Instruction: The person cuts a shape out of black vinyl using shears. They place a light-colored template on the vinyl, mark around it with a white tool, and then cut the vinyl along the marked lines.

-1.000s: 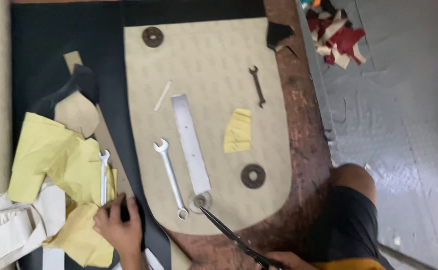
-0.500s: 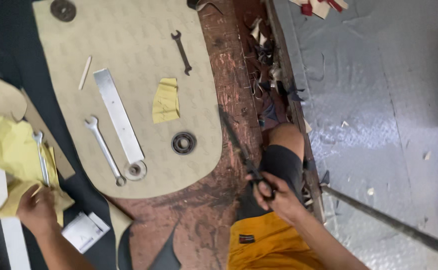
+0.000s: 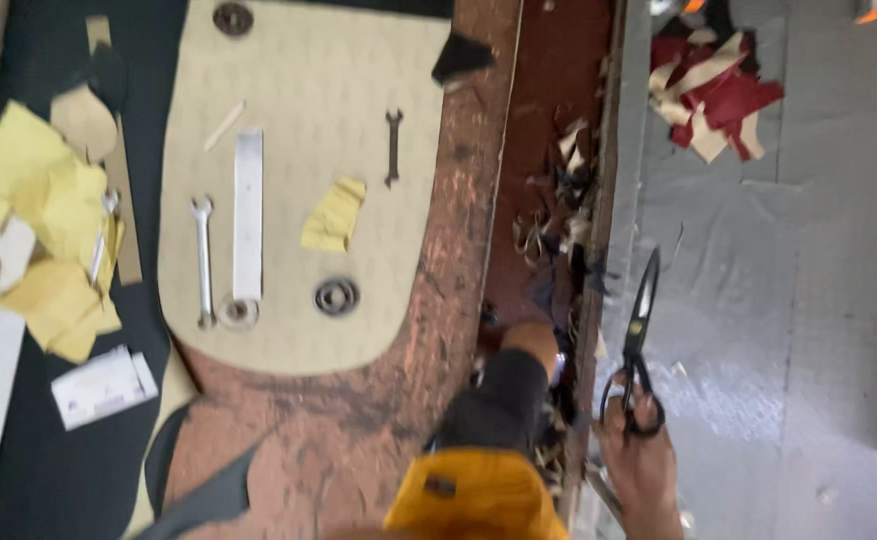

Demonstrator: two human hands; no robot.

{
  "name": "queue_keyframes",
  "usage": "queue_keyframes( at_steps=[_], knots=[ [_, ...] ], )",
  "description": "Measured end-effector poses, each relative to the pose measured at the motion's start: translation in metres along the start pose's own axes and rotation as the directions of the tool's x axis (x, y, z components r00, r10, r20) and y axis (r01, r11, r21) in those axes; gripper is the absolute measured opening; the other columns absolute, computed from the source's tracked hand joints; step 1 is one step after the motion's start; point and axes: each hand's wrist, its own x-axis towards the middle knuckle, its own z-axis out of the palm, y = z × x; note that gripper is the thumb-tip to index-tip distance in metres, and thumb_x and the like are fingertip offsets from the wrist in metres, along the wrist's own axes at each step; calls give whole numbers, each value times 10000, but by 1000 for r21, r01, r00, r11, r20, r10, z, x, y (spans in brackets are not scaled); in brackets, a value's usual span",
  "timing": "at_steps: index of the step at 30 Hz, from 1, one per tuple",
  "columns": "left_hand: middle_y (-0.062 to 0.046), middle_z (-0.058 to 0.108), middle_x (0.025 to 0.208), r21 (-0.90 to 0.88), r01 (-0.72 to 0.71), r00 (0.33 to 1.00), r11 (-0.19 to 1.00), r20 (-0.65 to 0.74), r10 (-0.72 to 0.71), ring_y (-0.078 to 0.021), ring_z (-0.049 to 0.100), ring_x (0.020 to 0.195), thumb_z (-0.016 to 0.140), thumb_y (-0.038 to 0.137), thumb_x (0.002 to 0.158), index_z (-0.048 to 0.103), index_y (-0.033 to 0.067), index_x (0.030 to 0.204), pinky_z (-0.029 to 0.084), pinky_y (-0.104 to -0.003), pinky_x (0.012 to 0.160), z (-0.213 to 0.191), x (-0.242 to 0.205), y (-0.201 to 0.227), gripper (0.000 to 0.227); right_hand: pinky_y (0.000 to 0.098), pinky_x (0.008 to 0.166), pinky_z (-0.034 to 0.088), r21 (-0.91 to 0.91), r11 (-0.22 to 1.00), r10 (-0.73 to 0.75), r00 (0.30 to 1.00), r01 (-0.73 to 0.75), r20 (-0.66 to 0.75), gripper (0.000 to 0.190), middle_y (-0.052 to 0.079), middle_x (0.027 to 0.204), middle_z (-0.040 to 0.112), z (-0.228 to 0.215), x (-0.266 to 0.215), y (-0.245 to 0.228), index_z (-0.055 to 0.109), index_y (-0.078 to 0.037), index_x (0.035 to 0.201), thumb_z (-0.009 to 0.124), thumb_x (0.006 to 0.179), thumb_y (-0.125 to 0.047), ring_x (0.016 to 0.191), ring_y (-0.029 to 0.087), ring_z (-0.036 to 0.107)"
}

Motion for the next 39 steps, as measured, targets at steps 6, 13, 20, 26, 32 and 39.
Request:
queue_keyframes(
  at_steps=[6, 13, 20, 26, 32, 39],
  knots=[
    [-338, 633, 1042, -61, -87, 986, 994, 136, 95, -451, 612, 854, 630, -6, 920, 561, 115, 1514, 480, -473, 696, 34, -22, 13, 611, 292, 621, 345, -177, 975, -130, 990, 137, 55, 504, 19, 733, 501, 25, -6, -61, 574, 31, 1325, 617, 1043, -385, 614, 115, 418],
    [-306, 621, 1125, -33, -143, 977, 989, 152, 147, -437, 614, 939, 656, 56, 918, 580, 106, 1459, 492, -480, 775, 58, 77, 74, 549, 313, 629, 374, -289, 955, 110, 985, -67, 133, 497, 34, 740, 507, 60, 97, -90, 556, 16, 1320, 595, 1014, -374, 637, 139, 454],
    [-274, 610, 1208, -49, -132, 987, 990, 86, 136, -423, 616, 1025, 683, 118, 916, 599, 96, 1403, 505, -487, 853, 33, 129, 128, 495, 299, 571, 369, -562, 816, 283, 942, -137, 180, 504, 35, 729, 505, 131, 213, -144, 572, 30, 1313, 594, 1010, -372, 599, 139, 453],
    [-246, 600, 1279, -46, -178, 980, 983, 78, 181, -411, 618, 1098, 705, 171, 914, 615, 88, 1356, 516, -493, 921, 6, 192, 188, 459, 282, 592, 402, -630, 768, 339, 907, -113, 250, 471, 33, 746, 532, 184, 294, -158, 584, 15, 1310, 592, 1005, -344, 622, 128, 478],
    [-275, 556, 1273, 409, 63, 869, 910, -470, 151, -456, 591, 1086, 779, 199, 791, 526, 27, 1414, 481, -548, 765, 21, 393, 123, 694, 236, 577, 401, -820, 570, 420, 878, -61, 227, 351, -6, 732, 528, 220, 400, -188, 633, 3, 1249, 572, 1028, -261, 622, 82, 481],
    [-174, 653, 1129, 296, 253, 732, 921, -681, 18, -389, 670, 995, 638, 7, 868, 712, 80, 1174, 551, -470, 850, 41, 478, -7, 323, 225, 531, 415, -941, 335, 637, 725, 44, 261, 288, 4, 725, 575, 234, 536, -215, 658, 3, 1243, 526, 1048, -162, 569, 84, 507]
  ],
)
